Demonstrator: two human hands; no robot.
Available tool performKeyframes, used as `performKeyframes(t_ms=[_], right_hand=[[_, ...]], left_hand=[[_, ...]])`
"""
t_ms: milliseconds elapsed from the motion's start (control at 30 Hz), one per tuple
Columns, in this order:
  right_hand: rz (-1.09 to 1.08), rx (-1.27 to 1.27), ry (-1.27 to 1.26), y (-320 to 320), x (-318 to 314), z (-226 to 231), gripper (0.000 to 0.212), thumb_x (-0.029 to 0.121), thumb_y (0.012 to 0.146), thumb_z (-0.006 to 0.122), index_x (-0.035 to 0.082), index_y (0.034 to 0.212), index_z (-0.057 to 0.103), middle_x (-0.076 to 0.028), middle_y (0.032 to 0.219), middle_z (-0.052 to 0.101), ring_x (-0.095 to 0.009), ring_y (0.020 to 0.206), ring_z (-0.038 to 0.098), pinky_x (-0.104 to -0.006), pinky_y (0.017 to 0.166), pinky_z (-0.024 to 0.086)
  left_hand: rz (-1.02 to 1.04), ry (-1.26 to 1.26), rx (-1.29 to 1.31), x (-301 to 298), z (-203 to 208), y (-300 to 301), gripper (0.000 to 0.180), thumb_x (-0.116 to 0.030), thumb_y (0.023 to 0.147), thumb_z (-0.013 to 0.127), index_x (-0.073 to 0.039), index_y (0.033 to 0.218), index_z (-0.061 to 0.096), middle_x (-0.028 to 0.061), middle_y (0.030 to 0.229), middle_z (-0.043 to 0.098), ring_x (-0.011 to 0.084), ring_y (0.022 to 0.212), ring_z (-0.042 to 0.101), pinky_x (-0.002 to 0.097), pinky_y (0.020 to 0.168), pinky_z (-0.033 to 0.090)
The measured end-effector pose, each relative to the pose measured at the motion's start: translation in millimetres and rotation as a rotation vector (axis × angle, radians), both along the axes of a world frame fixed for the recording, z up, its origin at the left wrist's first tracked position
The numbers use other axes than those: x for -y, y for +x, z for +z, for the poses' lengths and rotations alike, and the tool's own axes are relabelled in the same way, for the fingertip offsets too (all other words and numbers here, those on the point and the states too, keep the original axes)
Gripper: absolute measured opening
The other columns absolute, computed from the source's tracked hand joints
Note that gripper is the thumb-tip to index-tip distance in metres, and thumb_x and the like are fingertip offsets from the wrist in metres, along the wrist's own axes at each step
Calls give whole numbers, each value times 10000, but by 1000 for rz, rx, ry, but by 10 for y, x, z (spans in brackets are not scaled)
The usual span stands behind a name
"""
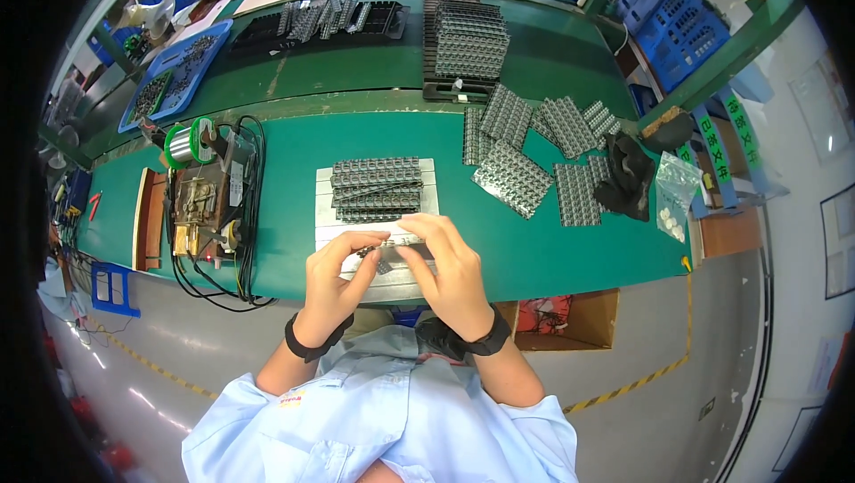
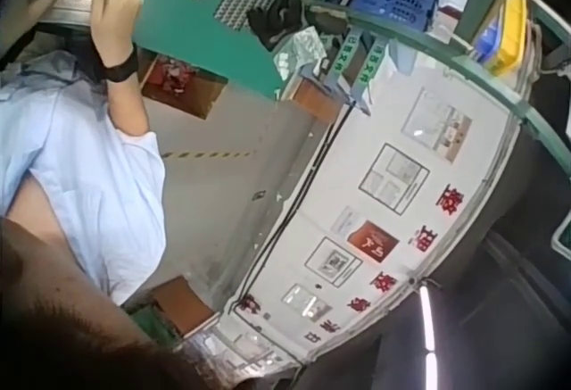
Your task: The person picks up a metal strip and a circuit board, then presses the strip into the board by hand. They repeat this process for several circuit boards, picking up components and pressing them together on a metal plate.
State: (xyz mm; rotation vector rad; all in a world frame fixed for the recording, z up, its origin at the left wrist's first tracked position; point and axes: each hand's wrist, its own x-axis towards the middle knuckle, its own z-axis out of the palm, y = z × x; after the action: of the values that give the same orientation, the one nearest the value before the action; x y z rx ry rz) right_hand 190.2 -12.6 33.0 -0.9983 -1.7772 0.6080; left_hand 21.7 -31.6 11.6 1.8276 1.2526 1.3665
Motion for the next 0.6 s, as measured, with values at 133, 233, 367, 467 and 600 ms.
performKeyframes(t_ms=[133,233,367,467,600], right_hand=[[46,72,42,66,-50,-7,144,-10,830,674,-4,973,672,-116,938,692,-223,817,676,-298,704,523],[72,114,27,78,-63,20,144,-8,834,674,-6,978,669,-117,934,696,-217,810,676,-294,698,521],[43,86,-39,49,-62,34,131,-7,841,672,-6,971,667,-119,935,700,-214,798,676,-291,688,520],[-3,23,-48,-14,-25,0,117,-12,844,669,-4,961,668,-122,941,701,-216,790,676,-290,683,520],[-63,-14,-37,-71,19,-75,120,-17,843,670,-4,962,665,-125,948,702,-209,798,678,-289,687,520]], left_hand=[[21,7,-2,-34,41,66,250,30,845,656,4,1093,643,131,1026,711,205,869,699,276,722,547],[49,13,-27,-52,47,92,238,23,841,668,-2,1077,653,127,1000,715,190,834,702,265,680,544],[91,61,-83,-73,18,111,235,-16,834,704,-31,1065,663,136,950,714,210,781,715,277,611,549],[111,70,-51,-65,-12,137,227,-18,830,710,-32,1053,670,140,938,714,204,768,714,274,601,544],[155,-8,8,-23,-34,183,192,15,848,684,-10,1038,682,109,934,732,117,764,683,251,663,539]])
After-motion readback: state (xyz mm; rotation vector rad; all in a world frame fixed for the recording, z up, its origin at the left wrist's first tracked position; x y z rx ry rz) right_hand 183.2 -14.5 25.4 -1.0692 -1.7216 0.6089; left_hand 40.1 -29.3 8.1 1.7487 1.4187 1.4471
